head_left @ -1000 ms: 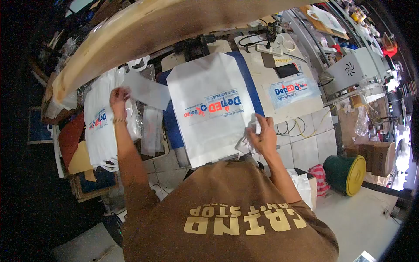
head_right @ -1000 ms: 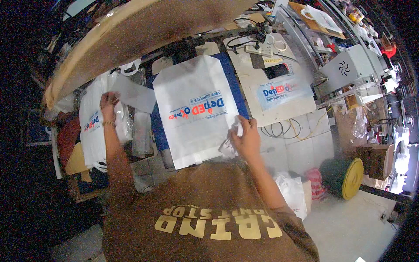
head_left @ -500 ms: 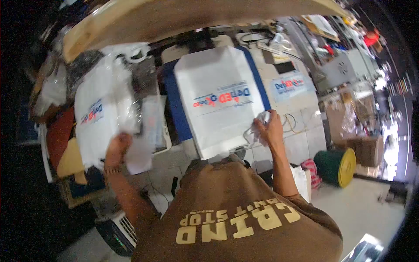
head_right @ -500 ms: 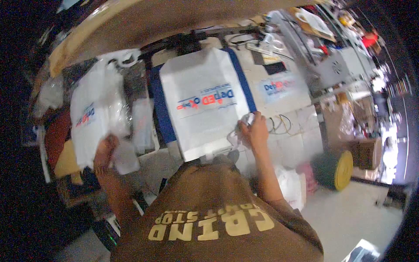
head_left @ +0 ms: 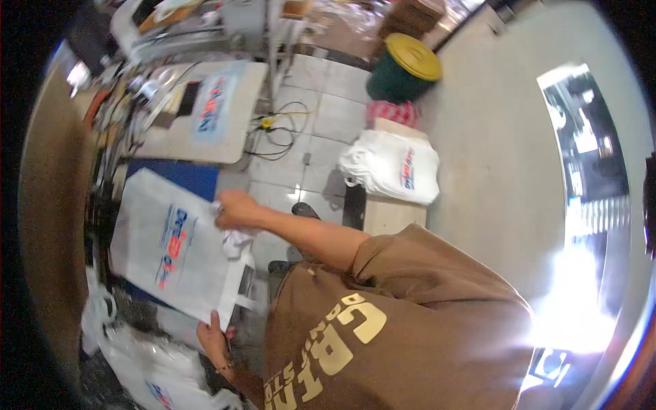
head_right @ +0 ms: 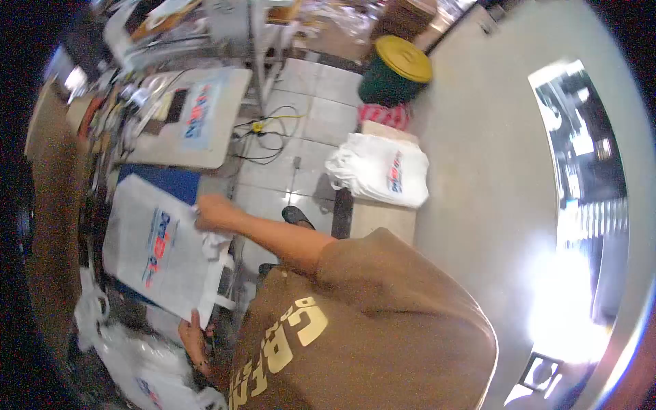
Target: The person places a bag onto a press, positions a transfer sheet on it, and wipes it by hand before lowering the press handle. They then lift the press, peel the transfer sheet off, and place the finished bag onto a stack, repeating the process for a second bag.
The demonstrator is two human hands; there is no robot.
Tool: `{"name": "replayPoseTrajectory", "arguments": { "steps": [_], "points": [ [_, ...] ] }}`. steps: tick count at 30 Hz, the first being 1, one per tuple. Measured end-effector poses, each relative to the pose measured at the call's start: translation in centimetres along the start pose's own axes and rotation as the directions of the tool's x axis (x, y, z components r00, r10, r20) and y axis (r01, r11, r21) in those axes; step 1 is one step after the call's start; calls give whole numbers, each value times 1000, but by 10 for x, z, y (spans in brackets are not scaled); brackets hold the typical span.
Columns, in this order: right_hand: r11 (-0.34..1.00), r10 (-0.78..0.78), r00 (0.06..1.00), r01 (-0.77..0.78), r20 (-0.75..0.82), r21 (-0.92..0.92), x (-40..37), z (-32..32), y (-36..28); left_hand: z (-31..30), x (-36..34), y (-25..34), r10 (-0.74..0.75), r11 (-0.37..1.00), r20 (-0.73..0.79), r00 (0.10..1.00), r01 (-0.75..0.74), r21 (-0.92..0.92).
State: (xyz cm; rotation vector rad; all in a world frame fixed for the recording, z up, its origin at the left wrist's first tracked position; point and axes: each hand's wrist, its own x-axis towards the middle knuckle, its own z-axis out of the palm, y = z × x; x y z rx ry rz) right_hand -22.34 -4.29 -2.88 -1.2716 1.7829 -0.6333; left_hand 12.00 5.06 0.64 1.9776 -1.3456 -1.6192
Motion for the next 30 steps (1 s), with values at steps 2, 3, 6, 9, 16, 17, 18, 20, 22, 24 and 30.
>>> {"name": "replayPoseTrajectory", "arguments": {
  "steps": [2, 3, 6, 9, 16, 17, 18, 20, 22, 24, 30],
  "points": [
    [999, 31, 999, -31, 18, 30, -9, -3, -1, -8, 11, 10, 57, 993, -27, 998, -54, 108],
    [996, -91, 995, 90, -41, -18, -16, -6, 5, -11, 14, 9, 112, 981, -88, 990, -96, 169],
    [965, -259, 952, 263, -161, -1, -31, -35, 58, 18, 9, 57, 429, 888, 95, 898, -439, 140],
    [824, -31, 991, 99, -130, 557, -103, -100, 117, 86, 15, 134, 531, 801, 310, 789, -586, 119],
    [388, 754, 526, 128, -394, 913, -244, -132, 351, 372, 78, 248, 468, 364, 802, 370, -908, 207],
    [356, 783, 439, 263, -440, 897, -261, -133, 365, 419, 81, 258, 381, 363, 835, 397, -895, 260],
    [330, 812, 345, 394, -471, 858, -273, -133, 377, 464, 81, 263, 417, 362, 850, 321, -917, 169],
    [317, 835, 299, 424, -461, 848, -284, -124, 413, 549, 96, 263, 424, 410, 885, 192, -912, 1],
    [307, 858, 254, 443, -446, 842, -278, -112, 439, 618, 111, 260, 382, 211, 915, 129, -976, 49],
    [175, 962, 64, 600, -265, 780, -257, -107, 458, 681, 118, 257, 334, 255, 925, 183, -962, 98],
    [-34, 996, -28, 758, 84, 651, -197, -105, 533, 723, 119, 216, 438, 281, 873, 212, -955, 91]
  ]
}}
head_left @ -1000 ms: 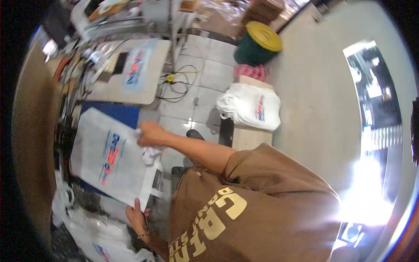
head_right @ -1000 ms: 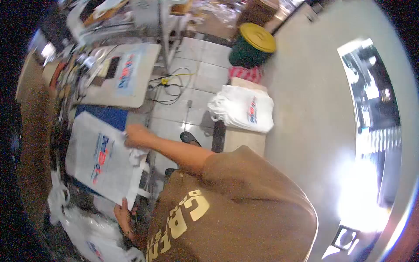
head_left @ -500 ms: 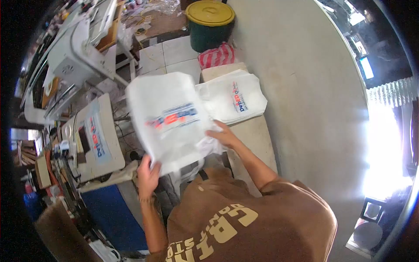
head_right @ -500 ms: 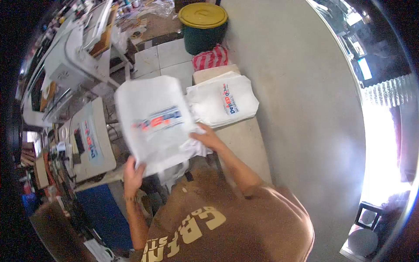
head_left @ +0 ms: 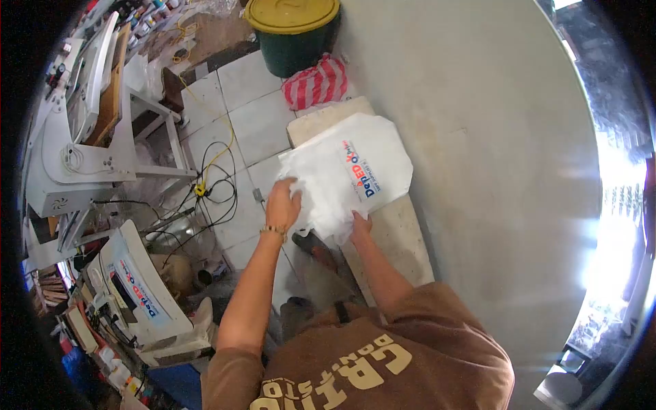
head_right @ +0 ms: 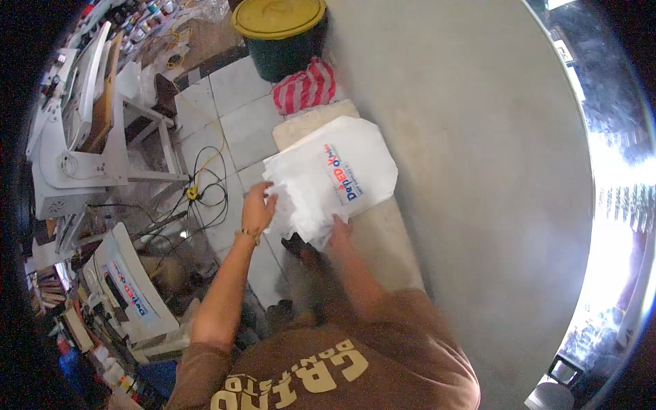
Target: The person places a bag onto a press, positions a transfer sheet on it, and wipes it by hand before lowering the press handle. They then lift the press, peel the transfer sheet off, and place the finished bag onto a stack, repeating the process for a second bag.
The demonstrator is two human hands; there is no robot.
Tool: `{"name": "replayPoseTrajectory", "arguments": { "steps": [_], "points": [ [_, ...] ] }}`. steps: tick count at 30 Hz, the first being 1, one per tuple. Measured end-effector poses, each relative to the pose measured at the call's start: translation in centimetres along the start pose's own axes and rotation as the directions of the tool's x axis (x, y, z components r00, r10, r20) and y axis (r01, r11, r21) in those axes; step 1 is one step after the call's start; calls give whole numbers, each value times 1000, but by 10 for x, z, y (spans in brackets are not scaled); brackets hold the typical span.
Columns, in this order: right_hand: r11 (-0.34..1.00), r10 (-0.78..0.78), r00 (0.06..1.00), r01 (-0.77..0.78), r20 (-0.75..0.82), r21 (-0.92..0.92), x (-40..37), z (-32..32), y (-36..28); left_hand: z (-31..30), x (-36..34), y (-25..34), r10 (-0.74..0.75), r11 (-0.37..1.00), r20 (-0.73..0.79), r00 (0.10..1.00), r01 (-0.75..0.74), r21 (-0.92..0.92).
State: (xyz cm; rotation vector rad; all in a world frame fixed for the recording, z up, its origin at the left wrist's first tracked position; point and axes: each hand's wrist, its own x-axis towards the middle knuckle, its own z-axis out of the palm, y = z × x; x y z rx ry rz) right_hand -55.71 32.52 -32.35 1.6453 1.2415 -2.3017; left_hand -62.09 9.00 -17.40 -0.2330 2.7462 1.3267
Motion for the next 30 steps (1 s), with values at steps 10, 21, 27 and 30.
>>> {"name": "replayPoseTrajectory", "arguments": {
  "steps": [10, 21, 27, 30],
  "points": [
    [747, 101, 992, -29, 71, -664, 138, -46, 20, -72, -269, -29, -460, 888, 373, 806, 426, 174],
    [-365, 552, 780, 545, 296, -755, 96, -52, -26, -187, -583, 27, -520, 661, -848, 101, 676, -326],
    [-503, 720, 595, 802, 359, -321, -2, 25, 59, -172, -870, -14, 18, 79, -912, -409, 910, -406],
    [-411, 847, 459, 885, 268, -217, -170, 39, 92, -146, -948, -34, 25, -430, -688, -725, 614, -662]
  ]
}}
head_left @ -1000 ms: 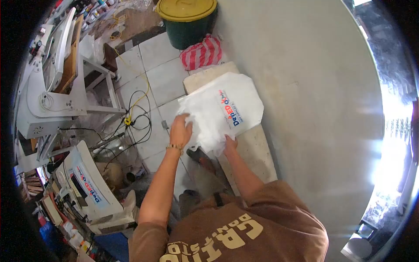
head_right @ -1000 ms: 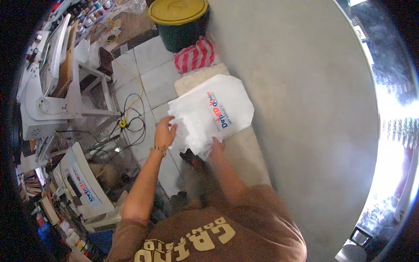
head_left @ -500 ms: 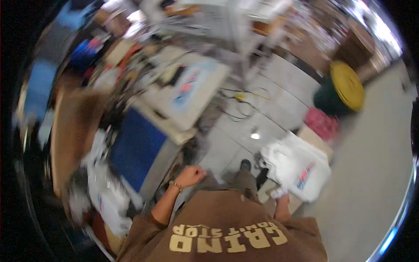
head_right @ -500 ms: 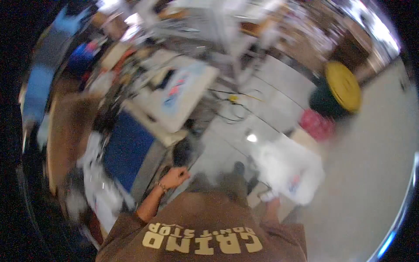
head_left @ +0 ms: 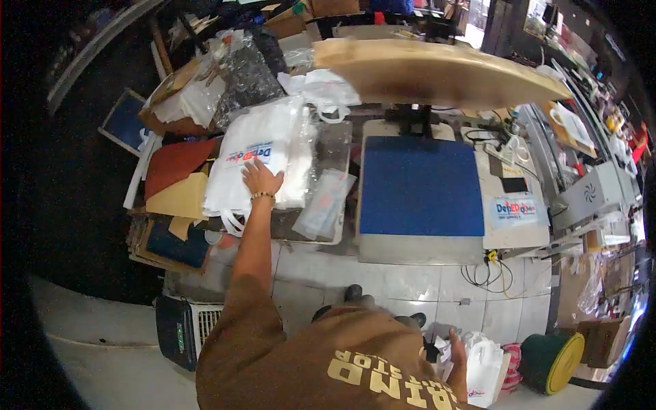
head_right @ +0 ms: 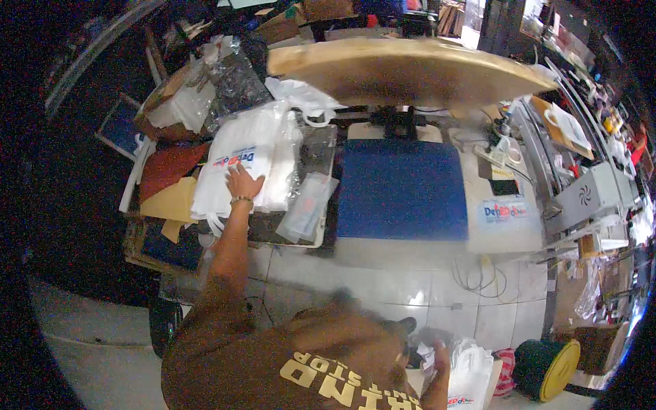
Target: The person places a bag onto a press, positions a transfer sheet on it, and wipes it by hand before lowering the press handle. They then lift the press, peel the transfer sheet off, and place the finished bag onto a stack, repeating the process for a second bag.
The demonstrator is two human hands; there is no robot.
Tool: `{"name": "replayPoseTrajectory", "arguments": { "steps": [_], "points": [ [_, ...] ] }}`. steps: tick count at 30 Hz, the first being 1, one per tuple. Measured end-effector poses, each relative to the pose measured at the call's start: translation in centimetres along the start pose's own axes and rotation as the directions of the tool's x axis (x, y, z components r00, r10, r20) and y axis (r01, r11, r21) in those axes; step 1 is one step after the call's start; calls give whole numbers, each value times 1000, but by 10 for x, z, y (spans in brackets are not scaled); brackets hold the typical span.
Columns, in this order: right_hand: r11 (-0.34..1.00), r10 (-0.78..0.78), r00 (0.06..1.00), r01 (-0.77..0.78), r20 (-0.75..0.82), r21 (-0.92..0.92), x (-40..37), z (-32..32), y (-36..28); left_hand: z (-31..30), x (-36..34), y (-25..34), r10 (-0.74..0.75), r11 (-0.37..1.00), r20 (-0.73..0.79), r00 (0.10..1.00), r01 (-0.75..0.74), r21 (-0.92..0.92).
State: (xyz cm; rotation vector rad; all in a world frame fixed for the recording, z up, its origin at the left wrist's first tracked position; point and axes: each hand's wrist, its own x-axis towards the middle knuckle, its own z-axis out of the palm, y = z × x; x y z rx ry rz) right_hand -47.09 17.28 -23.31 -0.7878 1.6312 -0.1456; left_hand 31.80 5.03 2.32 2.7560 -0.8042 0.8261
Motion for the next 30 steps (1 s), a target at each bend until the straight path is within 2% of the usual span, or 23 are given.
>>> {"name": "replayPoseTrajectory", "arguments": {
  "steps": [1, 2, 3, 5, 7, 8, 9, 11, 12, 13, 14, 15, 16, 18, 19, 21, 22, 24, 25, 26, 27, 29, 30],
  "points": [
    [997, -71, 995, 73, 64, -23, -24, 17, -52, 20, 5, -16, -10, 1000, 7, 1000, 10, 1],
    [959, -264, 956, 274, 124, -70, -39, 37, -93, 37, 11, -29, 26, 997, 258, 966, -6, -76],
    [958, -265, 956, 276, 125, -79, -49, 59, -131, 30, 12, -33, 76, 992, 310, 948, -40, -123],
    [900, -113, 991, 133, 74, -415, -63, 104, -191, 9, 15, -38, 122, 982, 362, 924, -60, -177],
    [883, -194, 926, 309, 325, -352, -44, 141, -215, -6, 15, -46, 210, 956, 341, 916, -120, -268],
    [879, -194, 888, 346, 416, -329, -79, 166, -261, -3, 16, -52, 261, 949, 322, 910, -182, -257],
    [873, -195, 841, 384, 505, -301, -113, 188, -301, -4, 18, -57, 248, 953, 320, 915, -170, -252],
    [761, -315, 767, 556, 560, -334, -69, 229, -307, -14, 16, -55, 157, 957, 122, 980, -120, -264],
    [672, -452, 714, 667, 536, -322, -48, 253, -313, -33, 10, -47, 238, 922, 5, 971, -225, -317],
    [643, -525, 641, 730, 560, -233, -64, 270, -337, -60, -6, -34, 313, 874, -108, 944, -331, -357],
    [605, -592, 561, 784, 579, -141, -81, 286, -361, -78, -29, -16, 375, 848, -18, 927, -351, -397],
    [630, -617, 471, 775, 631, 37, -123, 298, -404, -102, -55, 5, 437, 819, 71, 896, -365, -443],
    [693, -686, 475, 658, 551, 296, -120, 312, -413, -149, -77, 21, 585, 727, 125, 802, -449, -519],
    [685, -727, 525, 503, 443, 527, -111, 304, -425, -175, -129, 57, 709, 551, 105, 697, -455, -700],
    [715, -697, 603, 548, 388, 434, -111, 287, -430, -175, -149, 70, 720, 537, 116, 685, -442, -719],
    [787, -606, 764, 536, 220, 305, -88, 245, -411, -170, -189, 95, 786, 296, -96, 610, -509, -808],
    [809, -576, 788, 511, 215, 291, -81, 220, -403, -181, -193, 94, 828, 176, -85, 555, -400, -900],
    [810, -564, 804, 493, 191, 317, -55, 164, -381, -167, -198, 89, 836, 102, 57, 545, -53, -993],
    [788, -583, 794, 502, 170, 356, -39, 141, -365, -153, -197, 86, 731, 206, 55, 681, -142, -968],
    [880, -461, 880, 438, 110, 184, -57, 123, -370, -130, -194, 85, 608, 317, 23, 794, -216, -924],
    [885, -445, 892, 424, 83, 190, -55, 110, -364, -99, -189, 84, 527, 442, 83, 846, -189, -877],
    [912, -399, 912, 385, 93, 143, -47, 85, -345, -49, -182, 82, 461, 591, 318, 828, -19, -807],
    [902, -425, 899, 413, 100, 124, -40, 75, -338, -35, -179, 86, 415, 465, 529, 740, 328, -822]
  ]
}}
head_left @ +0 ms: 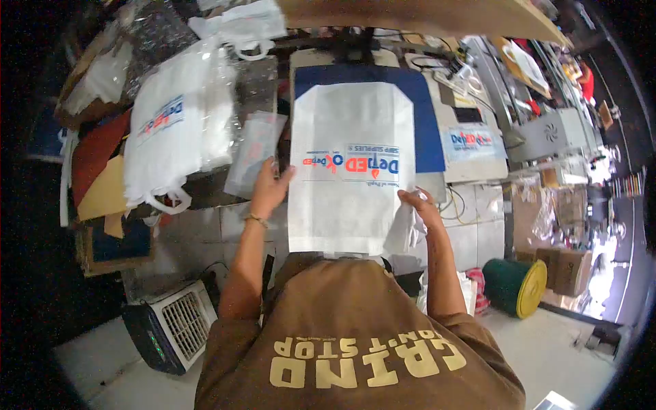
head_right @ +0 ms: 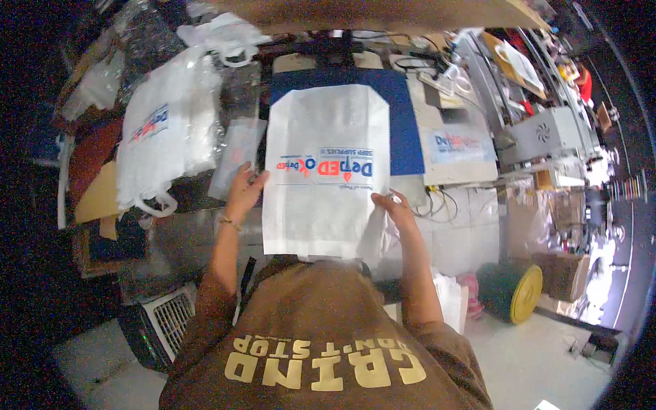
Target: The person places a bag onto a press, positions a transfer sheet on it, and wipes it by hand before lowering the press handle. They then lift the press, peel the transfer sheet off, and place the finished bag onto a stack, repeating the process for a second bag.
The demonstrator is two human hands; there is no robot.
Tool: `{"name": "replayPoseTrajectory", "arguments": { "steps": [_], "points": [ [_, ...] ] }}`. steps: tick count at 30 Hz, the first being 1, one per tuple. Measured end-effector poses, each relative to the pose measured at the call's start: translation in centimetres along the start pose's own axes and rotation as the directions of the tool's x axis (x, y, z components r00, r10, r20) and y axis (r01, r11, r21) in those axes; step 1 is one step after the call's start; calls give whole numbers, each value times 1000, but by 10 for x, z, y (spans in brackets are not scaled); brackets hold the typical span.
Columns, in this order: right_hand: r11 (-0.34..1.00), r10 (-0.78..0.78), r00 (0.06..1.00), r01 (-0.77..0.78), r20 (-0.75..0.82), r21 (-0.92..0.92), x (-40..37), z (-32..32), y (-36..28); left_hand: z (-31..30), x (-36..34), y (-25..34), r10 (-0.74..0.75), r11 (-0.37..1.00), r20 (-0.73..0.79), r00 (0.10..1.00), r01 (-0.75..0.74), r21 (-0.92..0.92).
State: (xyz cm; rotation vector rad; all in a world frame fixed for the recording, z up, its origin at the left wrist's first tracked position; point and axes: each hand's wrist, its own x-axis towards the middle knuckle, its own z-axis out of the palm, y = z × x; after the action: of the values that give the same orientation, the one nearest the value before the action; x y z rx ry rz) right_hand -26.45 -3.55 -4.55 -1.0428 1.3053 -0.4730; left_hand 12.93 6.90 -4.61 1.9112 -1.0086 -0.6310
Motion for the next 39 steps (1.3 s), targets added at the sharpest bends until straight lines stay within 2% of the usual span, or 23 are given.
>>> {"name": "replayPoseTrajectory", "arguments": {
  "steps": [1, 3, 4, 5, 7, 8, 10, 11, 13, 17, 19, 20, 22, 25, 28, 32, 34, 38, 39],
  "points": [
    [999, -28, 1000, 28, 10, -21, -5, -4, -3, 7, 3, 0, -206, 930, 129, 970, 235, -282],
    [997, 52, 973, -64, -223, -49, -18, 3, -11, 7, 1, 10, -202, 937, 179, 963, 243, -250],
    [999, 6, 989, -13, -146, -44, -13, -5, -5, 5, 0, 18, -200, 944, 205, 958, 244, -222],
    [999, 16, 989, -21, -150, -28, -13, -7, -2, 8, -2, 20, -200, 947, 215, 956, 245, -206],
    [995, -44, 984, 27, -174, -99, -18, -1, -7, 17, -6, 22, -124, 971, 87, 988, 139, -195],
    [995, -40, 984, 25, -172, -92, -25, 1, -15, 20, -6, 21, -124, 972, 89, 988, 139, -188],
    [980, -42, 975, -1, -217, -198, -47, 10, -48, 27, -6, 16, -61, 998, -18, 998, 61, -18],
    [981, -39, 975, -4, -217, -195, -39, 5, -36, 31, -5, 8, -62, 998, -16, 998, 62, -16],
    [957, -113, 975, 56, -190, -284, -21, -4, -14, 36, -3, -6, -27, 990, -40, 999, 21, -138],
    [963, -123, 975, 73, -184, -259, -36, 1, -35, 33, -7, 6, -45, 997, -66, 997, 40, -71],
    [957, -108, 989, 76, -98, -281, -32, -4, -34, 32, -8, 9, -16, 1000, -105, 994, 14, -18],
    [957, -109, 989, 77, -99, -279, -32, -6, -34, 33, -8, 11, -13, 1000, -105, 994, 12, -17],
    [913, -153, 978, 84, -143, -398, -31, -7, -34, 36, -8, 18, -25, 994, -137, 990, 10, -108],
    [926, -247, 953, 179, -178, -331, -33, -7, -40, 42, -9, 31, 9, 992, -145, 989, -28, -126],
    [933, -217, 957, 145, -193, -329, -23, -14, -44, 48, -6, 41, 37, 985, -161, 986, -63, -158],
    [939, -234, 955, 172, -185, -298, -8, -25, -38, 54, 0, 41, 53, 996, -151, 987, -64, -68],
    [891, -333, 919, 234, -209, -389, -11, -22, -51, 54, 1, 45, 91, 996, -164, 982, -89, 19],
    [899, -299, 929, 196, -220, -392, -5, -26, -63, 59, 9, 45, 156, 987, -179, 971, -159, -2],
    [886, -284, 929, 159, -238, -436, -2, -26, -65, 59, 11, 48, 98, 994, -151, 984, -103, -24]
  ]
}}
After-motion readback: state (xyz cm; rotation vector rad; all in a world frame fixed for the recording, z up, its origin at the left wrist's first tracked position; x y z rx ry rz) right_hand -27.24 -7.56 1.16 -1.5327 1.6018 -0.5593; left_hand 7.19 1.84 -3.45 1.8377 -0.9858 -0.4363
